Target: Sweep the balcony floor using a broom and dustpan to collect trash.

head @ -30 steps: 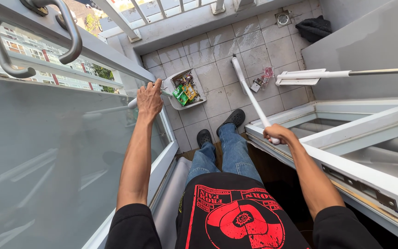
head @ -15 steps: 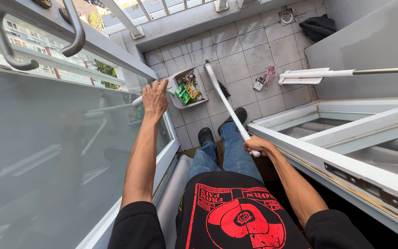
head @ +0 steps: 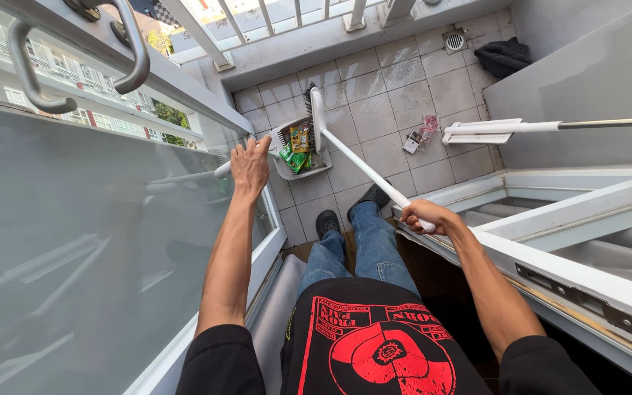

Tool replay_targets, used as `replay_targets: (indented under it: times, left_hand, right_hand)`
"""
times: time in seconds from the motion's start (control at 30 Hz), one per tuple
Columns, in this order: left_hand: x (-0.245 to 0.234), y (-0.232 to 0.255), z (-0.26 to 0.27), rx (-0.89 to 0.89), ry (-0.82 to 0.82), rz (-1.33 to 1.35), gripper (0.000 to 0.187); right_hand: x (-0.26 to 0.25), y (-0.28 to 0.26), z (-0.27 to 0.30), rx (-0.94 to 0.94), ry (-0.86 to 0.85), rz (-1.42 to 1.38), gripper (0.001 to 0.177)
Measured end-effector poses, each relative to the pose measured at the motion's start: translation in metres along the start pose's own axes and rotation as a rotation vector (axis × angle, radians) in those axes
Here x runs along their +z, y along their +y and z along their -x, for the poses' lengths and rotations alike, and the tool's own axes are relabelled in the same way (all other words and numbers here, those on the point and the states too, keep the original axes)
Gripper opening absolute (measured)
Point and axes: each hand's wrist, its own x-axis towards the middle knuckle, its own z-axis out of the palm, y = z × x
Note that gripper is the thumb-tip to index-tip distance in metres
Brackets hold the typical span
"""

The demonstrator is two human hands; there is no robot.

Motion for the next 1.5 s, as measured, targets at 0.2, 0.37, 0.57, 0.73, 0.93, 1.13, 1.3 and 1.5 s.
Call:
replay_targets:
  times: [0.2, 0.37, 0.57, 0.73, 0.93, 1.13, 1.3, 1.5]
  left_hand:
    - [-0.005, -0.001, 0.003, -0.024, -0.024, -0.015, 0.03]
    - [0.005, -0.008, 0.005, -0.028, 0.0, -0.014, 0.028]
    - [0.004, -0.008, 0.008, -0.026, 0.002, -0.018, 0.03]
    - [0.007, -0.01, 0.008, -0.032, 0.021, 0.011, 0.026]
    - [0.006, -0.011, 0.013, -0.039, 0.004, 0.009, 0.029]
    - [0.005, -0.02, 0.023, -0.061, 0.003, 0.029, 0.034]
    - [0.005, -0.025, 0.04, -0.137, -0.009, 0.183, 0.032]
    - [0.0, -0.017, 0.071, -0.236, 0.05, 0.282, 0.041]
  right_hand:
    - [-0.011, -0.019, -0.001, -0.036, 0.136, 0.159, 0.018]
    - [-0.006, -0.025, -0.007, -0.026, 0.309, 0.395, 0.017]
    - [0.011, 0.017, -0.055, 0.024, 0.376, 0.555, 0.027]
    - [0.047, 0.038, -0.053, 0.087, 0.342, 0.591, 0.026]
    - [0.057, 0.035, -0.041, 0.028, 0.159, 0.446, 0.027]
    - [0.036, 0.012, -0.022, 0.048, 0.056, 0.051, 0.033]
    - [0.042, -0.026, 0.017, -0.02, 0.151, 0.321, 0.019]
    - [0.024, -0.057, -0.009, -0.157, 0.387, 0.777, 0.025]
